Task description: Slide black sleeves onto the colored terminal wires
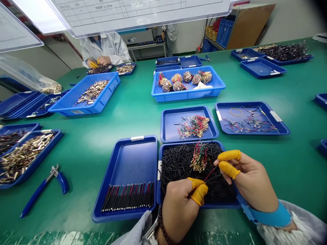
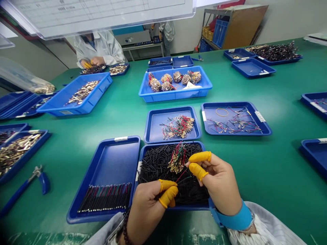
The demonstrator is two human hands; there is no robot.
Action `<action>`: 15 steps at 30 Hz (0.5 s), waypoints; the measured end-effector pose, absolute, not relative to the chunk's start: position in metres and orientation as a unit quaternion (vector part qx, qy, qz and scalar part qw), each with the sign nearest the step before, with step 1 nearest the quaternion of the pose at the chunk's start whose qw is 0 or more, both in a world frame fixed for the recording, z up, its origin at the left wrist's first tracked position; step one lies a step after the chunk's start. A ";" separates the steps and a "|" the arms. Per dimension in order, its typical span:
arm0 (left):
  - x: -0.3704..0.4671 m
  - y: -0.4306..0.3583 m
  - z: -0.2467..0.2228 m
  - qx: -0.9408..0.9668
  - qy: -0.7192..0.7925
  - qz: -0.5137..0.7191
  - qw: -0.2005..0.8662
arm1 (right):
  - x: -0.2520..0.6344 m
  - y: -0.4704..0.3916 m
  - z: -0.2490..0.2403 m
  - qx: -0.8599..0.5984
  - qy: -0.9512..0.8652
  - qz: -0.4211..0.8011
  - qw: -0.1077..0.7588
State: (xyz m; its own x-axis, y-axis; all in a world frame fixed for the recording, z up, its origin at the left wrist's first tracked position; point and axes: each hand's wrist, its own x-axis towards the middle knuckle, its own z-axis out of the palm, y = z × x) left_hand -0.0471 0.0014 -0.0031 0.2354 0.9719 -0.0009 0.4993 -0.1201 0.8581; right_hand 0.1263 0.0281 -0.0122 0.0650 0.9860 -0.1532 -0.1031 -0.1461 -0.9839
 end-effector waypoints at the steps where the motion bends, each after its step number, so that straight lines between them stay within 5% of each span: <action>1: -0.047 0.001 -0.003 0.685 0.538 0.303 0.385 | 0.126 0.028 -0.012 -0.528 -0.419 0.545 0.498; 15: -0.047 0.001 -0.002 0.689 0.534 0.306 0.384 | 0.127 0.029 -0.012 -0.537 -0.420 0.532 0.502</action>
State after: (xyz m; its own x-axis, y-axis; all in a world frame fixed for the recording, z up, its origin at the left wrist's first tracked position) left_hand -0.0469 0.0013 -0.0024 0.2432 0.9699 0.0114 0.5004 -0.1355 0.8551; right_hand 0.1270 0.0285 -0.0120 0.0820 0.9853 -0.1500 -0.0830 -0.1433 -0.9862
